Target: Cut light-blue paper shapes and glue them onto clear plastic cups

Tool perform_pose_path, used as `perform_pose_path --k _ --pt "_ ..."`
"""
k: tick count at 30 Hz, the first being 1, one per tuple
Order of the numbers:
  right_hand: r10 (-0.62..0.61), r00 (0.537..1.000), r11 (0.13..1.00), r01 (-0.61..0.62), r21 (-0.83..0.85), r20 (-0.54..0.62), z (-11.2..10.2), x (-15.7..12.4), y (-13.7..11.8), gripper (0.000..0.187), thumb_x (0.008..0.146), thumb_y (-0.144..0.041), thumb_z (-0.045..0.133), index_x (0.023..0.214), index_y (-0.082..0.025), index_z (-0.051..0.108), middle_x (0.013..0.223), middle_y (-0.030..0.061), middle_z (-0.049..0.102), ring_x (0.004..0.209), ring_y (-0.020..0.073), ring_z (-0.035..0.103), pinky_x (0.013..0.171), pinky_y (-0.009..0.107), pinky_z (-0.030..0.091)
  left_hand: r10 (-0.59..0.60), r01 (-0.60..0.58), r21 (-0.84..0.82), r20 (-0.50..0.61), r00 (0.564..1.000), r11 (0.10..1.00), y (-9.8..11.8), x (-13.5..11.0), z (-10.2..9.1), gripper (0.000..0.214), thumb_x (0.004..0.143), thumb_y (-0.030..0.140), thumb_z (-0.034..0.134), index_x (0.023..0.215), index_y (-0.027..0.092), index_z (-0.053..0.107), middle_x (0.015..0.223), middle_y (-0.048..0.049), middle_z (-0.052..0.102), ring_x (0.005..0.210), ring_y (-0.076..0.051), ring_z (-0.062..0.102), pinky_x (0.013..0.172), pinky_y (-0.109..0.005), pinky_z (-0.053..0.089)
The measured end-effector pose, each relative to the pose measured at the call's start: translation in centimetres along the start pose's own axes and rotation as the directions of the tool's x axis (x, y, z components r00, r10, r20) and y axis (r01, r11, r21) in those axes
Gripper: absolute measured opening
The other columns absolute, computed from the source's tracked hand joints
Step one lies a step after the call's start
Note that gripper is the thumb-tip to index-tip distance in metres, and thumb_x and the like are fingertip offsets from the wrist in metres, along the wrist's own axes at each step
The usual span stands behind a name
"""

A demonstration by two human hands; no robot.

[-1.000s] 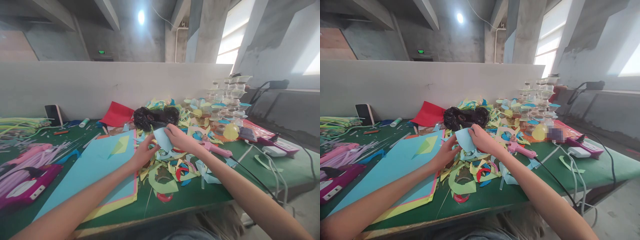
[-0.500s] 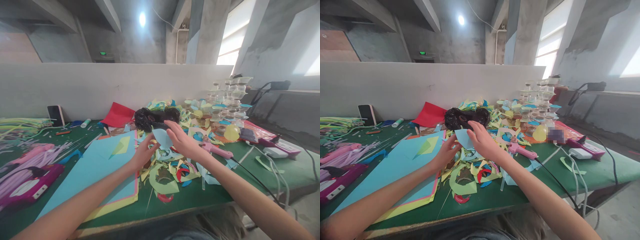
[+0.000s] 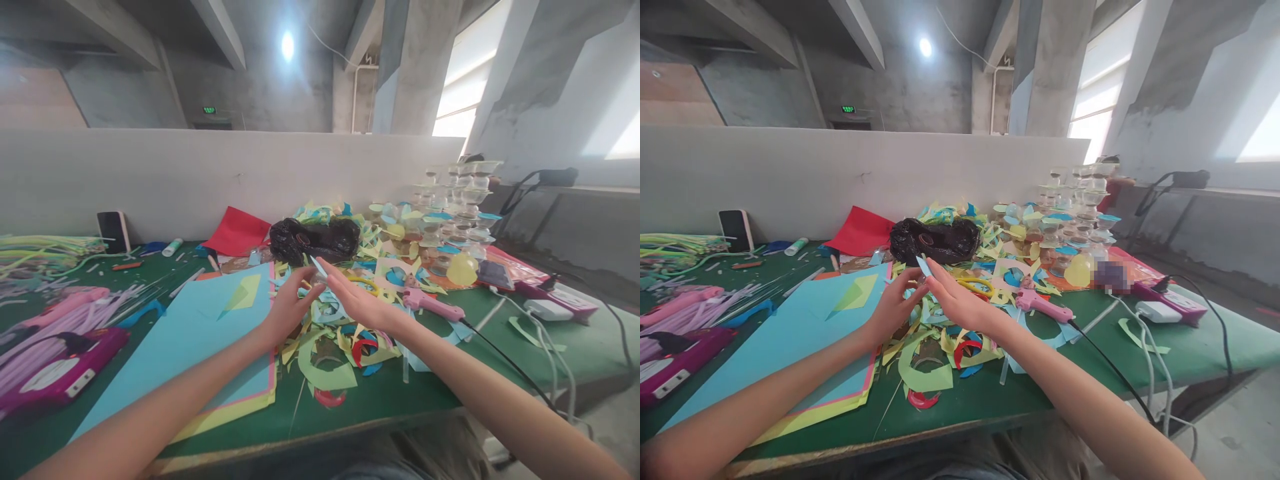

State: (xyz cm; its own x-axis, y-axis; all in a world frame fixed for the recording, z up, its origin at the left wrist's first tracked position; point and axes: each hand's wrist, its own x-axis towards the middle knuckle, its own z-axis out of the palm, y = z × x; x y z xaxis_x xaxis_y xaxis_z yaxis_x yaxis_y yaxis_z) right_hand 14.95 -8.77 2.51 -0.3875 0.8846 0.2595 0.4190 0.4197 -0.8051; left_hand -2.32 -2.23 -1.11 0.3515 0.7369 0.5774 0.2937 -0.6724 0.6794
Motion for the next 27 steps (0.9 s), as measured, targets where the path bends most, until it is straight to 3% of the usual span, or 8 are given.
perform_pose_path --k 6,9,12,15,20,27 --pt "0.009 1.000 0.977 -0.003 0.211 -0.024 -0.2 0.2 0.2 0.082 0.092 -0.074 0.020 0.158 -0.026 0.007 0.164 -0.0023 0.001 0.151 0.0206 0.002 0.123 0.044 0.006 -0.008 0.009 0.032 -0.030 1.000 0.999 1.1 0.1 -0.1 0.035 0.090 0.046 0.055 0.112 0.019 0.055 0.104 -0.0056 0.063 0.091 -0.018 0.060 0.083 -0.034 0.049" --pt "0.011 0.997 0.923 0.020 0.384 -0.076 -0.2 0.4 0.8 0.081 0.092 -0.075 0.019 0.157 -0.027 0.013 0.164 -0.0046 0.006 0.151 0.0202 0.003 0.123 0.043 0.005 0.017 -0.013 0.093 -0.042 0.999 0.996 1.5 0.1 -0.4 0.034 0.090 0.045 0.055 0.112 0.020 0.054 0.105 -0.0048 0.061 0.089 -0.017 0.059 0.081 -0.033 0.050" --pt "-0.004 0.995 0.849 0.057 0.525 -0.102 -0.1 0.7 1.7 0.076 0.092 -0.074 0.023 0.155 -0.032 0.024 0.162 -0.0066 0.018 0.151 0.0233 0.007 0.121 0.046 0.014 0.086 -0.079 0.150 -0.041 0.995 0.986 1.6 0.1 -0.6 0.032 0.091 0.045 0.055 0.112 0.021 0.054 0.104 -0.0041 0.058 0.088 -0.016 0.057 0.080 -0.032 0.049" --pt "-0.018 0.995 0.789 0.075 0.610 -0.099 0.0 1.4 2.3 0.070 0.091 -0.071 0.036 0.151 -0.036 0.033 0.157 -0.0059 0.034 0.149 0.0273 0.017 0.116 0.050 0.028 0.188 -0.177 0.216 -0.032 0.982 0.960 1.3 0.0 -0.5 0.031 0.091 0.042 0.057 0.114 0.021 0.054 0.101 -0.0035 0.056 0.090 -0.016 0.056 0.081 -0.031 0.049" --pt "-0.032 0.999 0.687 0.016 0.727 0.009 -0.3 2.5 2.3 0.060 0.091 -0.065 0.041 0.143 -0.036 0.048 0.143 0.0004 0.054 0.134 0.0303 0.045 0.096 0.048 0.049 0.297 -0.282 0.297 -0.007 0.955 0.912 1.2 -0.1 -0.4 0.031 0.091 0.039 0.058 0.116 0.021 0.054 0.102 -0.0038 0.054 0.092 -0.017 0.056 0.084 -0.032 0.050" --pt "-0.078 0.992 0.551 -0.041 0.834 0.100 -0.5 2.7 2.3 0.048 0.093 -0.060 0.041 0.122 -0.031 0.067 0.119 0.0044 0.069 0.107 0.0260 0.063 0.075 0.037 0.054 0.421 -0.384 0.371 -0.020 0.907 0.845 0.9 -0.1 -0.2 0.034 0.091 0.031 0.061 0.122 0.022 0.052 0.108 -0.0063 0.052 0.092 -0.017 0.058 0.084 -0.032 0.052"
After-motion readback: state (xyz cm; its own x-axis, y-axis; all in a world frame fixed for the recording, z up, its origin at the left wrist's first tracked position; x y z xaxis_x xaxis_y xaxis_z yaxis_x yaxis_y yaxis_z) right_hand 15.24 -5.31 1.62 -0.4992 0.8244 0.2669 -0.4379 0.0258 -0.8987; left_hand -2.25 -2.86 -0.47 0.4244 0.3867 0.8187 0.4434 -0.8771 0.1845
